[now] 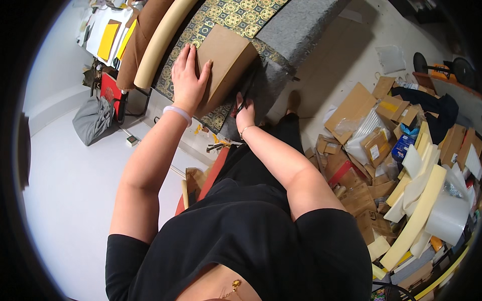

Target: The person selects a roll of patterned fabric and unrolls it on a work table. They place a rectangular cardboard template on the fabric, trace its outline with a pencil, and then use scissors to cut the fabric along the marked lines. The person repeats this process to cut a second piece of fabric.

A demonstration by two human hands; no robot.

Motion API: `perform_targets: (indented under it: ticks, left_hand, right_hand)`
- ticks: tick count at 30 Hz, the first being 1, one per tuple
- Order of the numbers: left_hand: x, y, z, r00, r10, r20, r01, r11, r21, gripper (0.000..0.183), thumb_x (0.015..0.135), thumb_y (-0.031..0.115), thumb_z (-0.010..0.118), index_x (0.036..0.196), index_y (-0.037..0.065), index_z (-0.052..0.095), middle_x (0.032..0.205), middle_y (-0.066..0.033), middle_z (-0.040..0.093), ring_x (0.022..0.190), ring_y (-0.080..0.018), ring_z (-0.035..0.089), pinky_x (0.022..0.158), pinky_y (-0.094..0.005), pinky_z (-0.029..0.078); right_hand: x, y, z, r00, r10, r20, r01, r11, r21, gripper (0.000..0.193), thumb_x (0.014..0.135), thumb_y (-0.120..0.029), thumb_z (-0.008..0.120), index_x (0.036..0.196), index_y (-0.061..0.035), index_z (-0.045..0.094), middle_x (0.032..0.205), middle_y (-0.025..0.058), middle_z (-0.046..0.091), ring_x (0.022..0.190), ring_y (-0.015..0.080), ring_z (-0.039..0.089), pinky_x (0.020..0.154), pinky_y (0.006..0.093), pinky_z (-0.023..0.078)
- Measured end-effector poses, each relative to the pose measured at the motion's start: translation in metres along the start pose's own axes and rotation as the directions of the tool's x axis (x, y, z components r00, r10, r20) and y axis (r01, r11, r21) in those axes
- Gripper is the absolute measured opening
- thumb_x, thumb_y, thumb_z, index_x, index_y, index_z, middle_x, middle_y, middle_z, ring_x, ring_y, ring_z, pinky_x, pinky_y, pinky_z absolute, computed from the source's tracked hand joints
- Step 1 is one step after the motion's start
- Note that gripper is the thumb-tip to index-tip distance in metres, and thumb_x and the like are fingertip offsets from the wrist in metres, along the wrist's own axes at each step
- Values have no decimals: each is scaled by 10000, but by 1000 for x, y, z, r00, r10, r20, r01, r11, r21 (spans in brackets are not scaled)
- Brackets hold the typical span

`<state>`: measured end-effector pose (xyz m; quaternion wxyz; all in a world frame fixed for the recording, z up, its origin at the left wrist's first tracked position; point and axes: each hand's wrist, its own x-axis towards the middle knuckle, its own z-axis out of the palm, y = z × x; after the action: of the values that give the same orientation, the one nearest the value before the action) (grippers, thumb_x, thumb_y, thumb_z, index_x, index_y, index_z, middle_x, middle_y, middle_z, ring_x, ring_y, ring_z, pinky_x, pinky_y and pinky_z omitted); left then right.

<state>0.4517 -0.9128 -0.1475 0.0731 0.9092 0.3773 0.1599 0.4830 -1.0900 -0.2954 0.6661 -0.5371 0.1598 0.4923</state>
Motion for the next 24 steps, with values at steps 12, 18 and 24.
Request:
perform_targets:
  ticks: [12,18,24]
  left_hand:
    - [-2,0,-1,1000,-25,3,25,999,-27,693,992,456,640,1533,50,489,1604,-157,446,1474,-358,412,1238,-497,276]
    - [0,0,-1,1000,-19,3,19,999,-31,692,987,463,640,1521,47,499,1599,-156,451,1484,-346,407,1246,-501,266]
    - [0,-1,1,1000,-14,-4,14,999,-30,695,985,465,642,1520,44,501,1600,-157,448,1475,-357,410,1242,-502,270]
  right_hand:
    - [21,14,8,994,-14,-108,8,998,-56,338,1070,-387,617,939,-122,453,762,43,617,542,164,523,500,326,454]
    - [59,31,13,991,-28,-128,57,973,223,230,1083,-318,597,1052,-117,490,676,24,485,524,179,464,490,343,414]
    - [58,34,26,975,-82,-206,89,996,28,212,1066,-231,622,1084,-79,475,725,70,527,503,178,492,436,342,406]
